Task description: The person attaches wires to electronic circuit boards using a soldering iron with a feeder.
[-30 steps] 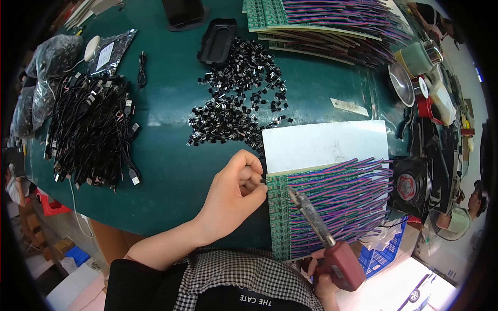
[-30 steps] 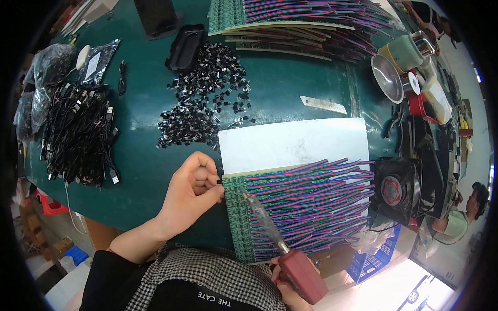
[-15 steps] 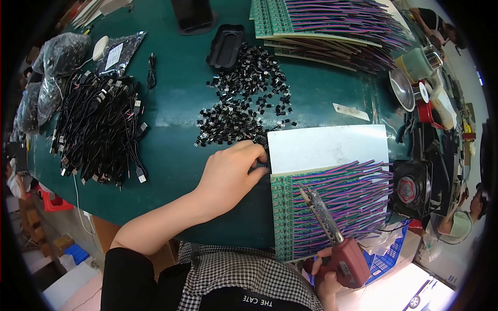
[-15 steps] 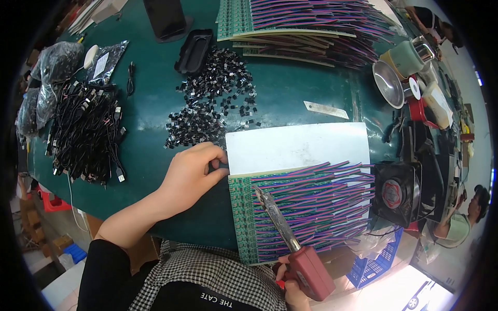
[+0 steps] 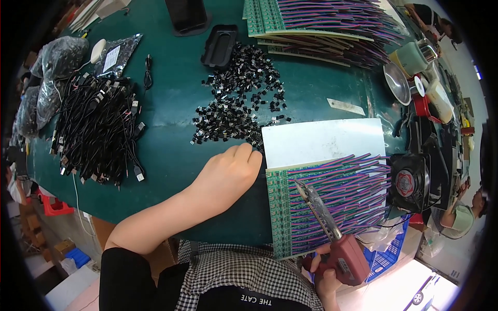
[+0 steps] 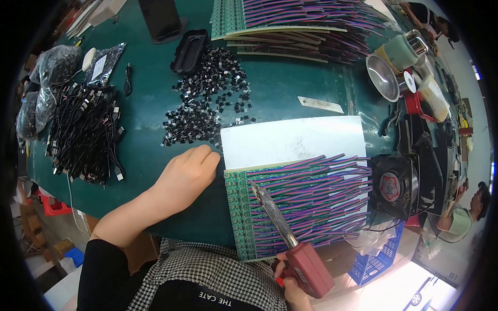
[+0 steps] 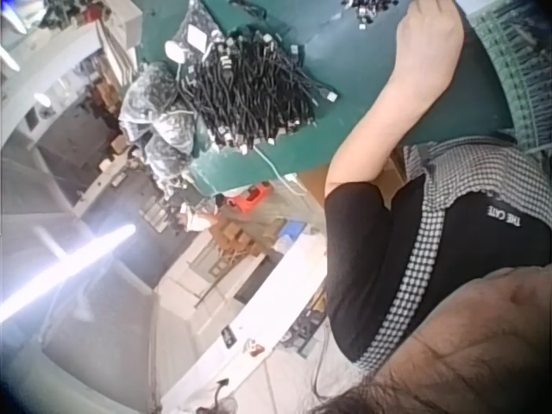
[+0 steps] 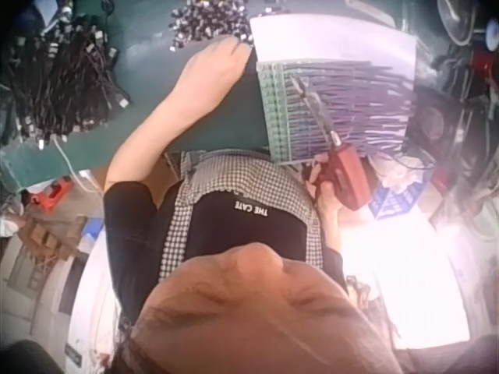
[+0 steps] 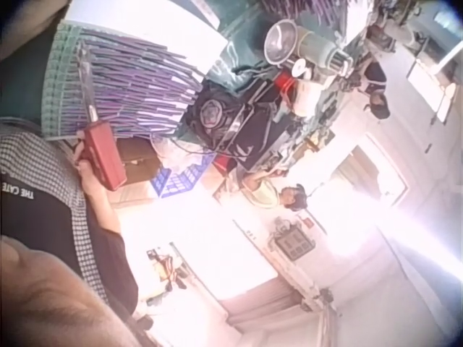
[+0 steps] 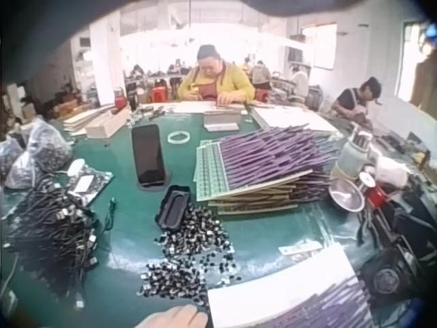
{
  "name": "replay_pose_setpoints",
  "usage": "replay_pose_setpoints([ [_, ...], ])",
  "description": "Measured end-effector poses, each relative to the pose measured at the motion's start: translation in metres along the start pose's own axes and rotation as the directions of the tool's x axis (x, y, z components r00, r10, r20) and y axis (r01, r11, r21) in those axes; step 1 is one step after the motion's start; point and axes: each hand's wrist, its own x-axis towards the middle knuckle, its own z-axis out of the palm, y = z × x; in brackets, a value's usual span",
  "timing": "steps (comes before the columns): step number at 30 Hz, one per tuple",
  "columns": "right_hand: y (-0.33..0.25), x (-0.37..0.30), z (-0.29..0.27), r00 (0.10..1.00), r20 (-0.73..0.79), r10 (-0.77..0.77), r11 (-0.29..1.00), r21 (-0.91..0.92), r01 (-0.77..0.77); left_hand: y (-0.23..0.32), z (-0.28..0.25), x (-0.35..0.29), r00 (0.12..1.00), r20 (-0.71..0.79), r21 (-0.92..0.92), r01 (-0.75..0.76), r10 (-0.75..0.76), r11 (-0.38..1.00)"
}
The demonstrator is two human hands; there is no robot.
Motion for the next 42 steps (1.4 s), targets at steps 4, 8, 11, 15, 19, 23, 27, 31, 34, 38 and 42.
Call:
replay_pose_setpoints([
  [4, 0.0, 0.0, 0.001, 1.0, -0.015, -0.02, 0.999, 0.029, 0.02, -0.009, -0.006, 0.005, 0.998, 0.033, -0.049, -0.044, 0.046, 0.998],
  [8, 0.001, -0.002, -0.001, 0.999, -0.026, -0.028, 0.999, 0.02, 0.028, -0.019, -0.014, 0.005, 0.998, 0.023, -0.334, 0.061, -0.057, 0.941],
  [11, 0.002, -0.001, -0.002, 0.999, -0.025, -0.031, 0.999, 0.027, 0.032, -0.021, -0.012, 0.001, 0.995, 0.004, -0.328, 0.097, -0.101, 0.94],
  [15, 0.001, 0.001, -0.001, 0.999, 0.007, -0.043, 0.999, 0.02, 0.043, -0.023, -0.014, 0.0, 0.999, -0.005, -0.223, 0.033, -0.035, 0.974],
  [19, 0.001, 0.002, -0.001, 0.995, 0.015, -0.096, 0.995, 0.03, 0.096, -0.023, -0.02, 0.0, 0.991, 0.056, -0.348, 0.137, -0.125, 0.928],
  [23, 0.003, 0.001, 0.0, 0.996, 0.015, -0.084, 0.995, 0.052, 0.083, -0.015, -0.018, -0.012, 0.99, 0.012, -0.226, 0.139, -0.139, 0.964],
  [27, 0.005, 0.0, -0.004, 0.997, 0.039, -0.064, 0.996, 0.067, 0.061, -0.014, -0.022, -0.016, 0.979, -0.052, -0.3, 0.174, -0.198, 0.938],
  [31, 0.004, 0.0, -0.004, 0.998, 0.033, -0.057, 0.996, 0.067, 0.054, -0.002, -0.021, -0.024, 0.873, 0.277, -0.878, 0.4, -0.402, 0.263],
  [34, 0.005, -0.001, -0.004, 0.999, 0.035, -0.036, 0.997, 0.073, 0.034, 0.021, -0.016, -0.029, 0.82, 0.424, -0.888, 0.459, -0.384, 0.0],
  [38, 0.002, -0.001, -0.004, 0.998, 0.064, 0.0, 0.996, 0.088, -0.005, 0.031, -0.011, -0.026, 0.833, 0.399, -0.907, 0.419, -0.383, -0.033],
  [42, 0.003, -0.002, -0.006, 0.996, 0.086, 0.039, 0.997, 0.069, -0.045, 0.034, -0.012, -0.023, 0.823, 0.401, -0.901, 0.433, -0.402, -0.013],
])
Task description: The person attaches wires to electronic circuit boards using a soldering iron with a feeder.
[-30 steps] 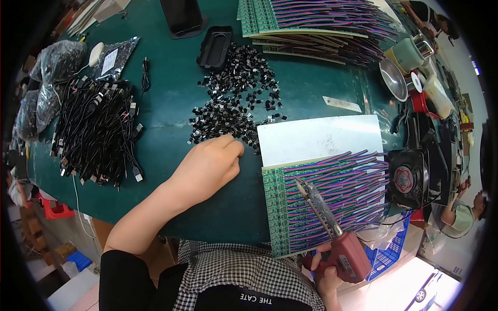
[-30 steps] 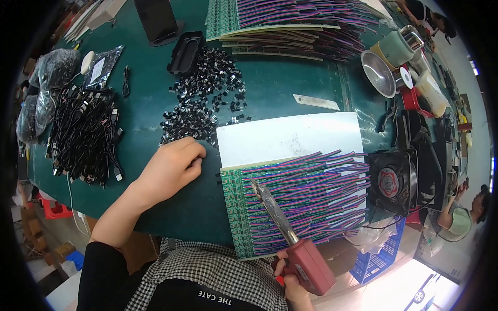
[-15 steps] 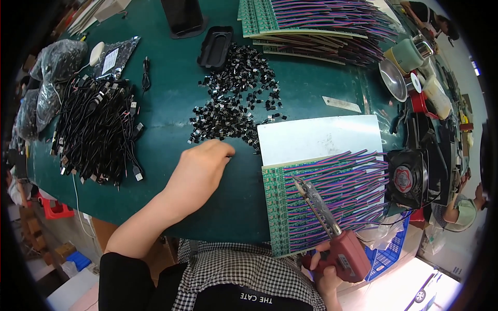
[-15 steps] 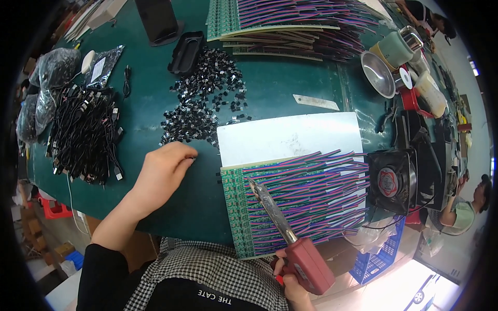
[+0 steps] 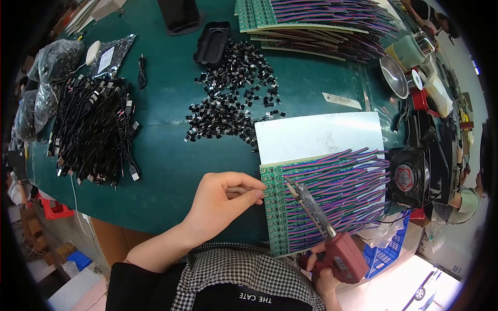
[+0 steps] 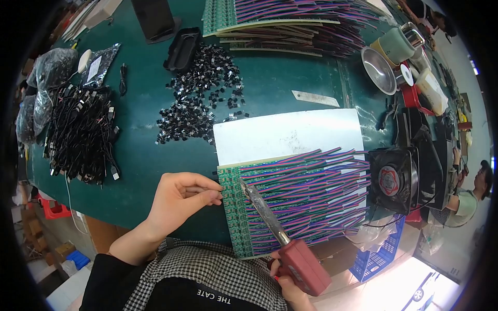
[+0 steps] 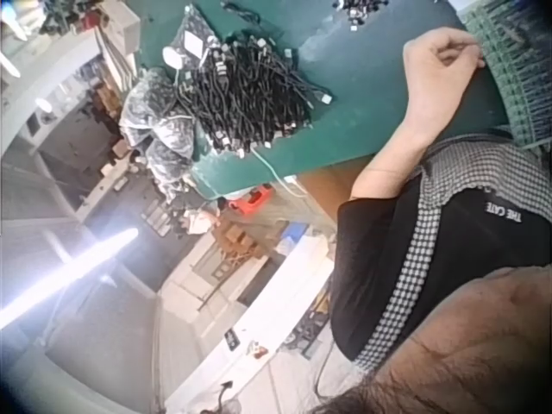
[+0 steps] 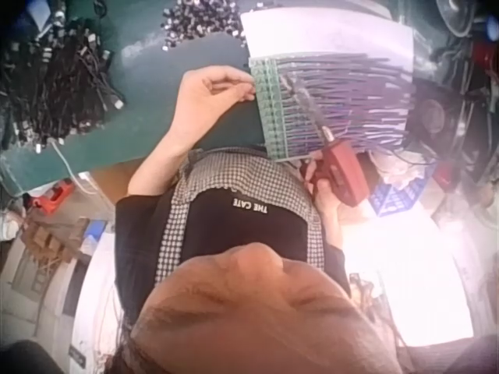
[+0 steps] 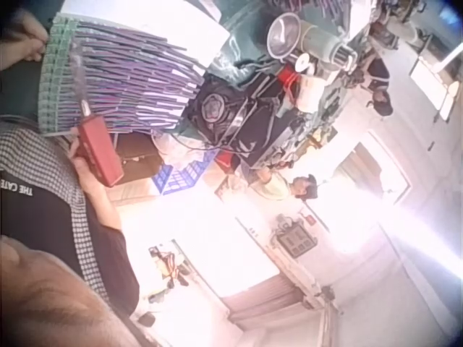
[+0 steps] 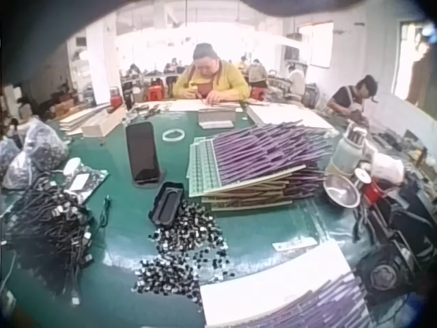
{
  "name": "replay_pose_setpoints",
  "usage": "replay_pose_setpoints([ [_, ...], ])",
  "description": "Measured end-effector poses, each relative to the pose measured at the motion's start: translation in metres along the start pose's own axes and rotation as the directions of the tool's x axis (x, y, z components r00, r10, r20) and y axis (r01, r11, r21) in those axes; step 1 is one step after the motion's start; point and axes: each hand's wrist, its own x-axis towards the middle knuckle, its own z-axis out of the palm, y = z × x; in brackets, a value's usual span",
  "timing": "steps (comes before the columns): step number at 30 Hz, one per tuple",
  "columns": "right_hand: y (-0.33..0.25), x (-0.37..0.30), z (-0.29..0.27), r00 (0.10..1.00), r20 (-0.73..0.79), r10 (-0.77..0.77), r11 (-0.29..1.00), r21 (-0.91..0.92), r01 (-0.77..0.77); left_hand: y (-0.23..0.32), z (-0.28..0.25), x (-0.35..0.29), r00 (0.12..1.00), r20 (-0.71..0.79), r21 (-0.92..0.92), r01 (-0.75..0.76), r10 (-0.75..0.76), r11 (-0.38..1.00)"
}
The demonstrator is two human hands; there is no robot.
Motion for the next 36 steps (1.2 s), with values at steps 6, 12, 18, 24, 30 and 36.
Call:
replay_pose_setpoints([
  [6, 0.001, 0.0, 0.002, 1.0, -0.01, 0.001, 1.0, 0.022, -0.001, -0.006, -0.001, -0.003, 0.999, -0.001, 0.017, -0.05, 0.05, 0.999],
  [12, 0.0, 0.001, 0.002, 1.0, -0.027, 0.001, 1.0, 0.007, -0.001, -0.007, 0.001, -0.003, 1.0, 0.016, -0.027, -0.012, 0.012, 1.0],
  [18, -0.002, 0.002, 0.004, 1.0, -0.003, 0.015, 0.999, -0.038, -0.015, -0.004, 0.006, 0.0, 0.993, -0.067, 0.12, -0.092, 0.101, 0.988],
  [24, 0.0, 0.0, 0.002, 0.999, -0.001, 0.043, 0.999, -0.023, -0.043, -0.01, 0.006, 0.006, 0.993, -0.02, 0.086, -0.118, 0.121, 0.989],
  [30, 0.002, 0.003, 0.004, 0.997, -0.005, 0.077, 0.98, -0.186, -0.076, -0.011, 0.007, 0.007, 0.994, -0.03, 0.054, -0.104, 0.106, 0.993],
  [36, 0.009, 0.003, -0.006, 0.994, 0.024, 0.11, 0.986, -0.132, -0.106, -0.013, 0.006, 0.009, 0.995, -0.024, 0.045, -0.093, 0.094, 0.995],
])
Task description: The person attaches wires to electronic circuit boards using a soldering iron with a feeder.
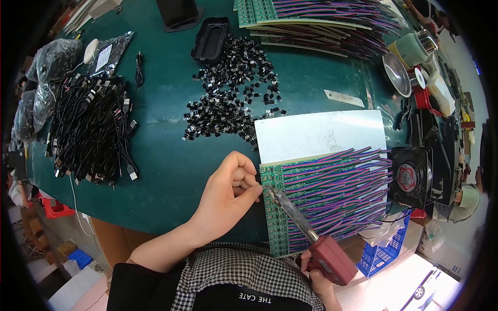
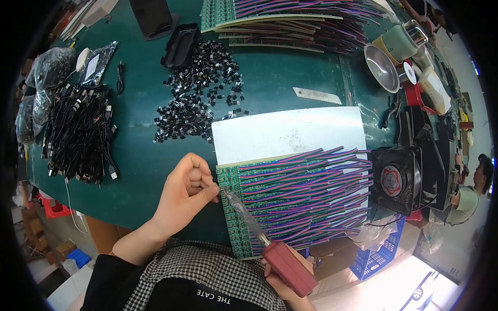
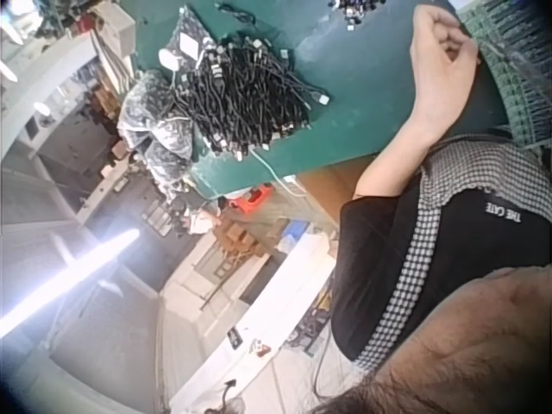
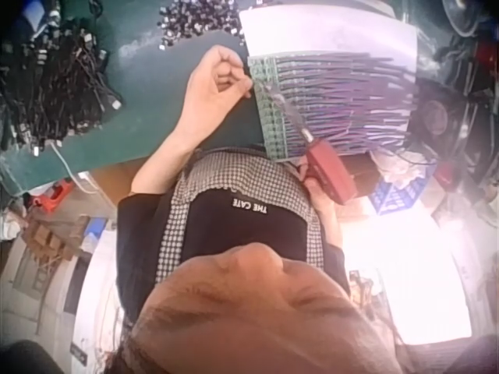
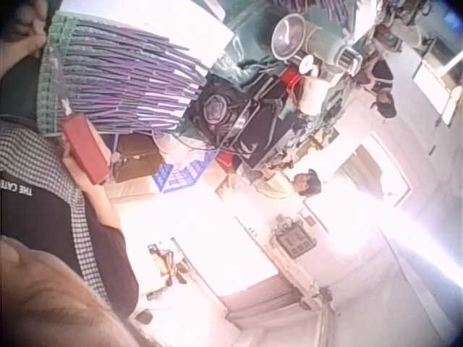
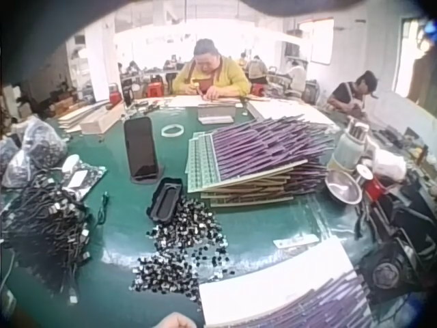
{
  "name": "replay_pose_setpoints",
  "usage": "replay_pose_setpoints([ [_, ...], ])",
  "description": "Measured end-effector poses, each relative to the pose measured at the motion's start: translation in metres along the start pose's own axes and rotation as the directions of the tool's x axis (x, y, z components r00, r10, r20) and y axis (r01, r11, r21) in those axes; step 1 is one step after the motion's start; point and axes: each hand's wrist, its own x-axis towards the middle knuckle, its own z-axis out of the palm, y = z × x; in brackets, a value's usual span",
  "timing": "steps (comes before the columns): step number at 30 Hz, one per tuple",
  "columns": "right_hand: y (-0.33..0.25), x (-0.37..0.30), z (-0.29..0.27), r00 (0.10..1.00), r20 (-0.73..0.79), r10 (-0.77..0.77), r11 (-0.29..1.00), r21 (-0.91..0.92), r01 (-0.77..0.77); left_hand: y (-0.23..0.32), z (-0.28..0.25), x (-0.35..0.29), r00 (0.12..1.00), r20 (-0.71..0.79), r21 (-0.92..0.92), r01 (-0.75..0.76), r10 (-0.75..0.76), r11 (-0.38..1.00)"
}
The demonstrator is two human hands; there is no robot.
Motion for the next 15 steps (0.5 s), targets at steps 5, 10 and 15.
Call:
replay_pose_setpoints([
  [5, 0.013, -0.004, -0.007, 0.992, 0.006, -0.129, 0.961, -0.245, 0.126, 0.0, 0.0, 0.0, 1.0, 0.0, -0.012, -0.006, 0.006, 1.0],
  [10, 0.014, -0.003, -0.007, 0.987, 0.012, -0.159, 0.949, -0.275, 0.156, 0.001, 0.0, 0.001, 1.0, -0.002, -0.012, 0.006, -0.006, 1.0],
  [15, 0.017, -0.004, -0.007, 0.987, -0.003, -0.16, 0.959, -0.239, 0.155, 0.001, 0.001, 0.001, 1.0, 0.003, -0.013, 0.003, -0.003, 1.0],
])
